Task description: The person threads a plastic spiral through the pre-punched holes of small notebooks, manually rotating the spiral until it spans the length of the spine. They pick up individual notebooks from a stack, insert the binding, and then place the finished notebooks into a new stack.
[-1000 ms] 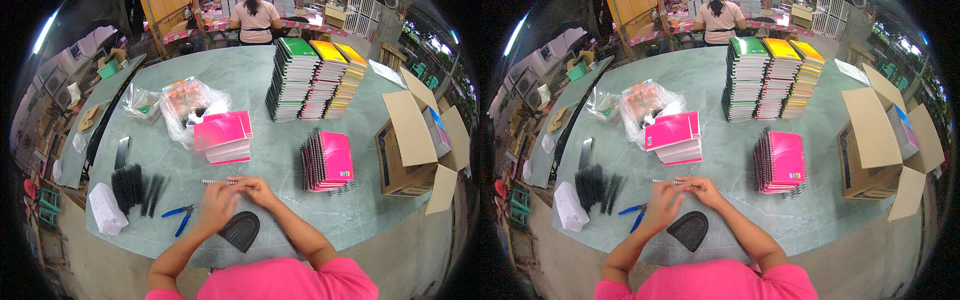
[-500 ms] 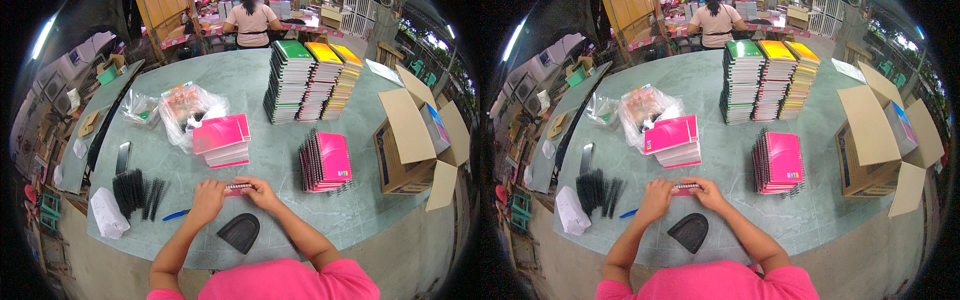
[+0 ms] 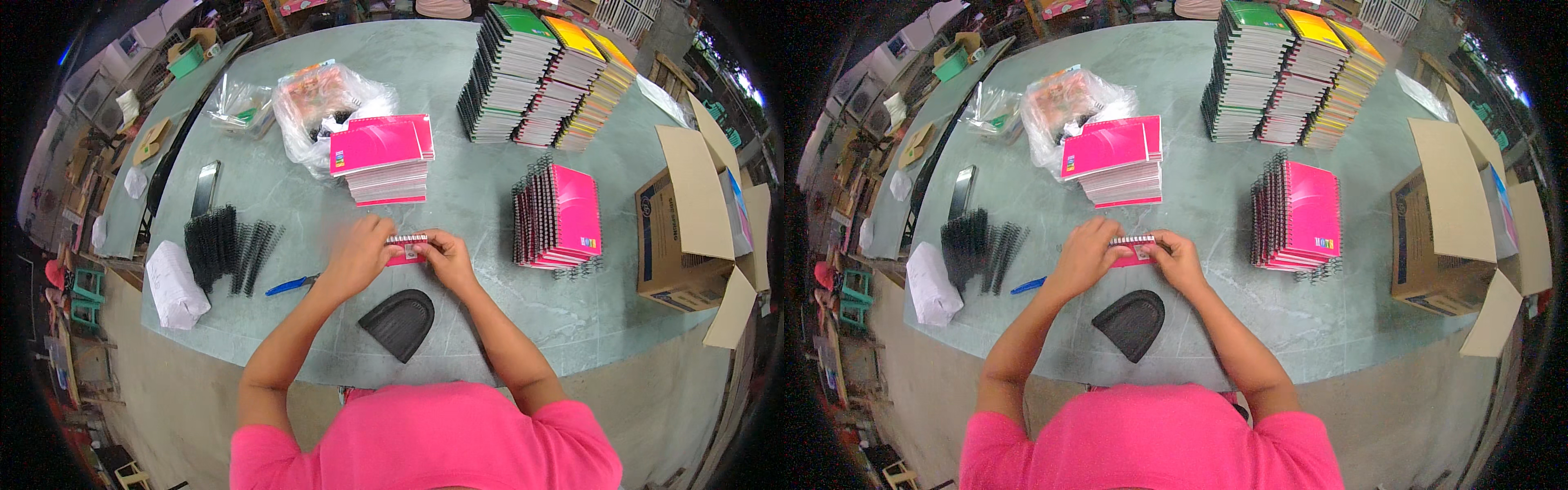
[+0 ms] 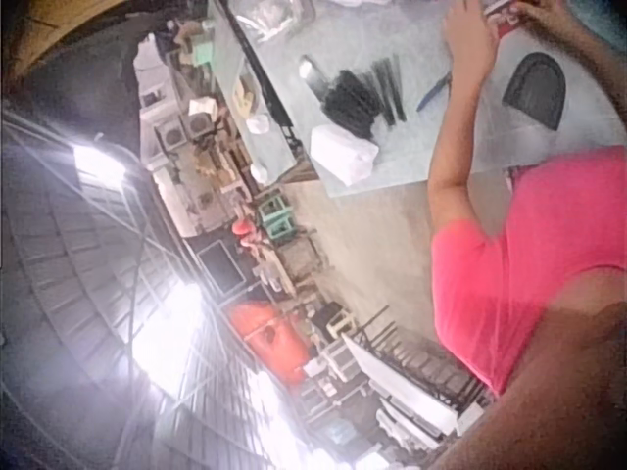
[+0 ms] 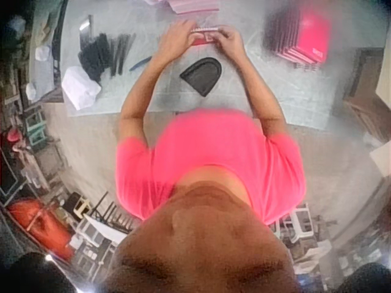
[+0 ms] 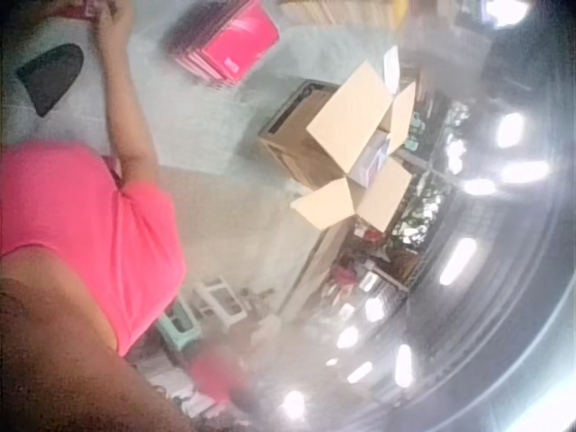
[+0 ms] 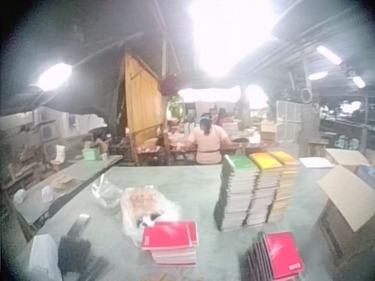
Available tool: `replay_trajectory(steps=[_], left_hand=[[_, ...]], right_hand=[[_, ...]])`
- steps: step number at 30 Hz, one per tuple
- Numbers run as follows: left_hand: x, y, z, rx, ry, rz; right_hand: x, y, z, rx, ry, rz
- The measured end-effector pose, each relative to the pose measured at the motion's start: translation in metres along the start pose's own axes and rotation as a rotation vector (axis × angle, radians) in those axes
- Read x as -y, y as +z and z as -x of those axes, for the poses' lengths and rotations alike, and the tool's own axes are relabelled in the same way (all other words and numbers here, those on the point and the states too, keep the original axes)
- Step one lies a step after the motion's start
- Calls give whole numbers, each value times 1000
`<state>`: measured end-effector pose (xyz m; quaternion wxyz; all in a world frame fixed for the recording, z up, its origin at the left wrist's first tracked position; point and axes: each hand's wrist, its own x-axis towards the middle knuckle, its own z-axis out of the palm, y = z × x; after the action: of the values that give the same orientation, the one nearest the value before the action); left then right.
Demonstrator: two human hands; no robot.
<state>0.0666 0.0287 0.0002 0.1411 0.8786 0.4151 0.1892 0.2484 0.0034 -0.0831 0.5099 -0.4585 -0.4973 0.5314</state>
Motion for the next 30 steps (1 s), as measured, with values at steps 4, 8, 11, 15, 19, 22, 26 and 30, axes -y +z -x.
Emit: replay_trajectory(steps=[4,8,11,15,19,22,26,30], left_hand=[[8,3,-5,129,-46,-33],[-6,1,-11,-20,34,65],[-8,18,-17,-139,170,123],[-6,30,-20,-55,172,154],[-8,27,-19,-35,195,158],[-9,21,-18,-10,181,271],[-5,26,-15,-27,223,254],[-10,24,-13,-46,219,260]], right_hand=[[-13,3,3,-56,-53,-40],[-18,0,2,-60,-51,5],[-17,1,3,-67,-35,-29],[-22,0,4,-51,-75,-39],[-18,0,6,-41,-63,-23],[-20,1,5,-40,-48,-23],[-22,0,5,-23,-81,4],[-23,2,6,-68,-95,72]])
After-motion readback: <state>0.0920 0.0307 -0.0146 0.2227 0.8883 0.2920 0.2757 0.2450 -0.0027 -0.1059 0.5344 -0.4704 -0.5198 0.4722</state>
